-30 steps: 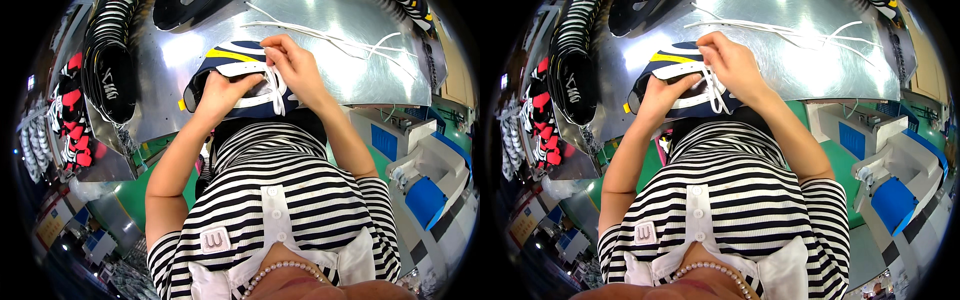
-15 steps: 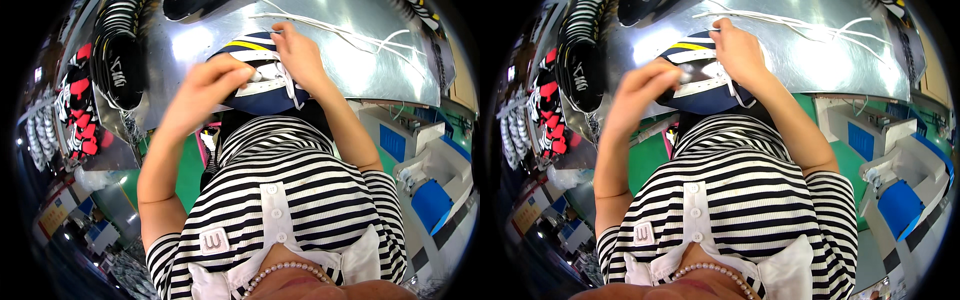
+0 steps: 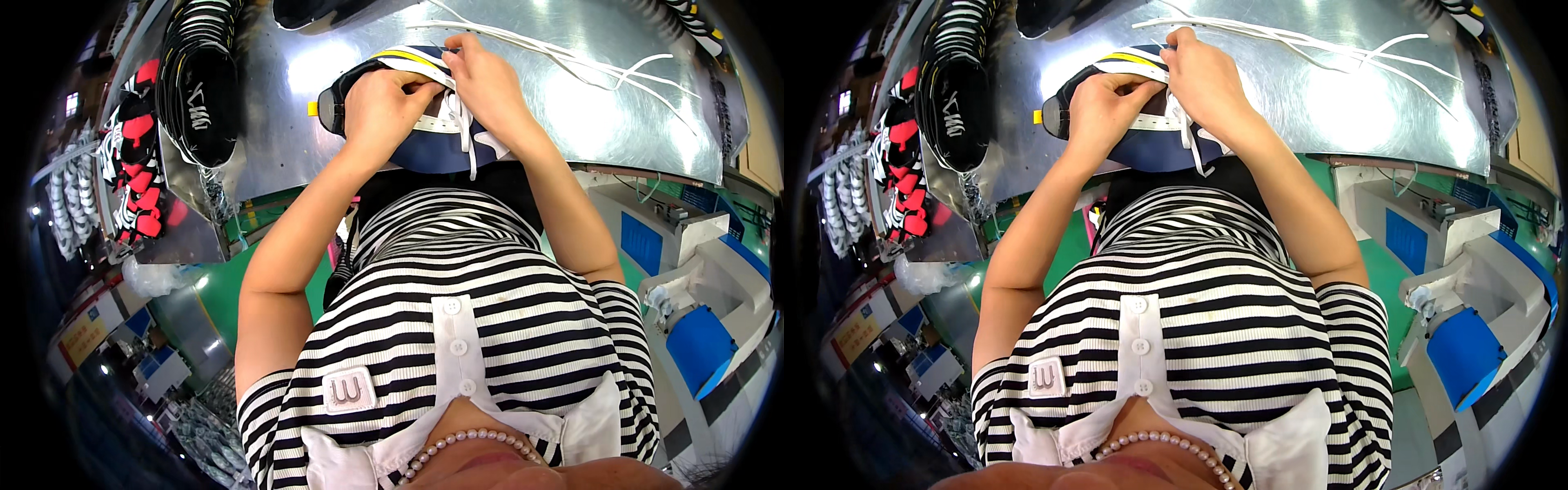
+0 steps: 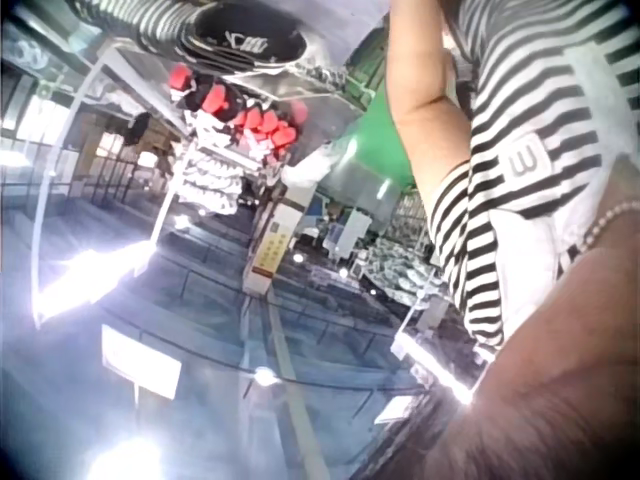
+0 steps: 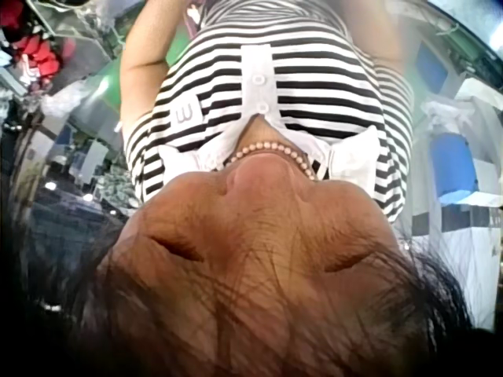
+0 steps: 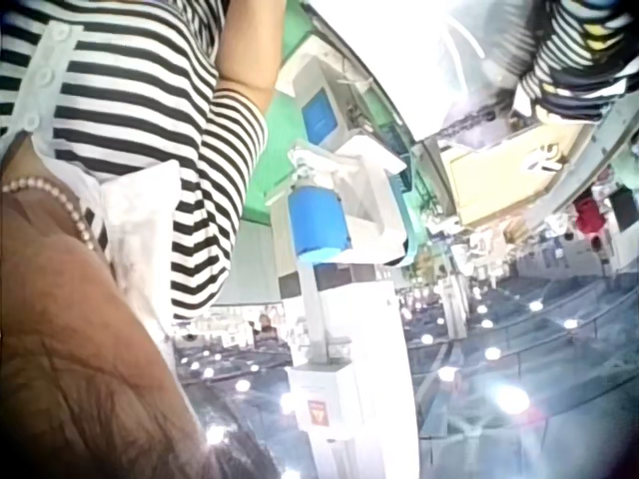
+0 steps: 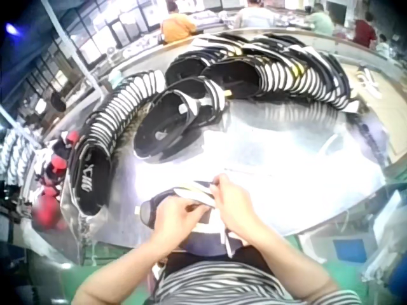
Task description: The person laces a series of navy and white sneakers by hand at a manufacturing station, threading white laces through eyelets and pulling them tight.
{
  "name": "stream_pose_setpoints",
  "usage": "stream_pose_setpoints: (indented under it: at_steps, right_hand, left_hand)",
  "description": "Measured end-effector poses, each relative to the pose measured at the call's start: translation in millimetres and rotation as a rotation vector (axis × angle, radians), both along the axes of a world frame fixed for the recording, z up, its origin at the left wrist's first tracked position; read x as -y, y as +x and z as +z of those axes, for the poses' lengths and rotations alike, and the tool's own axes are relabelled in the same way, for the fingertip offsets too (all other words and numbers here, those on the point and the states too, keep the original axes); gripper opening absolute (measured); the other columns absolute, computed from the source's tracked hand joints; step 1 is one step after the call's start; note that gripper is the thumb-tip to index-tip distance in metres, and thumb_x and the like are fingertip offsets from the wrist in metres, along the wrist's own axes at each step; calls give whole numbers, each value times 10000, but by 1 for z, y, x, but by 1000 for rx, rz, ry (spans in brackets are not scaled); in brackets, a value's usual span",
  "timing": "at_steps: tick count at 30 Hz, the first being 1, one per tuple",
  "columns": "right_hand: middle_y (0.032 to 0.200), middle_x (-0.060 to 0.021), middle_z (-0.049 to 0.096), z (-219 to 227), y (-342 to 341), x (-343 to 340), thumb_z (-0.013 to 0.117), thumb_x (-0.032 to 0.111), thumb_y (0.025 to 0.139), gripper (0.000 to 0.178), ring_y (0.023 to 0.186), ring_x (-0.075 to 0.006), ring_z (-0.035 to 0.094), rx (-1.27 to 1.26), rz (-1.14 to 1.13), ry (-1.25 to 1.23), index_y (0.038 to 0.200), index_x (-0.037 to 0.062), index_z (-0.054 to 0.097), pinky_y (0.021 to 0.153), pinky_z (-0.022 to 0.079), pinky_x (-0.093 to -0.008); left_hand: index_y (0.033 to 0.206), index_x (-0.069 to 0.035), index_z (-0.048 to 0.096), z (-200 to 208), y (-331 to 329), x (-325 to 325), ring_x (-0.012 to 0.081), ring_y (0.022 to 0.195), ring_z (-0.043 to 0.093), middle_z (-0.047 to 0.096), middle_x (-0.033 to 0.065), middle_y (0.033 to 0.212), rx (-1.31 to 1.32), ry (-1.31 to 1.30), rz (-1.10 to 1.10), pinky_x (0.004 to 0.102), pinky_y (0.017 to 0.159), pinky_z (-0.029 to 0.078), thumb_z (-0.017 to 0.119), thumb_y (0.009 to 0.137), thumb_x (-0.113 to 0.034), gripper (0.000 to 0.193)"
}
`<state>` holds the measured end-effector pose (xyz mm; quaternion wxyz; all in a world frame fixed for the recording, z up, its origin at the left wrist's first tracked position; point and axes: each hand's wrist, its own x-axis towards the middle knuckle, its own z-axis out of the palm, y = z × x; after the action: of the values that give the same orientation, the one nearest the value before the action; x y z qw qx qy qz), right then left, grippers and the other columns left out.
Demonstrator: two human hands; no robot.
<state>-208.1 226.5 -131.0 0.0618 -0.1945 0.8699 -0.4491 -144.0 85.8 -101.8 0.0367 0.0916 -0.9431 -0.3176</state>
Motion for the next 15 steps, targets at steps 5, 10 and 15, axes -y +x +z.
stream_pose_setpoints:
  at_steps: [5,10,15]
  right_hand:
    - [881,-218,684,7,1,-3,513,224,968,281,866,-394,654,35,-22,27,1129,0,564,805,491,-459]
    - [873,-223,680,3,1,-5,509,229,972,295,869,-398,651,74,-78,3,1159,4,547,812,486,-466]
    - [777,-173,679,3,1,-6,515,238,969,291,788,-374,655,37,-115,-46,1168,29,551,762,488,-452]
  left_hand:
    - [929,-25,744,9,-3,8,64,659,561,670,-5,737,281,530,-88,222,639,443,695,859,-208,201]
    - [1015,1,643,76,27,39,82,837,521,584,25,977,332,1250,-264,252,771,411,645,852,-144,218]
    - [915,-45,599,167,60,91,159,816,501,489,18,818,-442,1733,-230,282,837,409,643,778,-11,147]
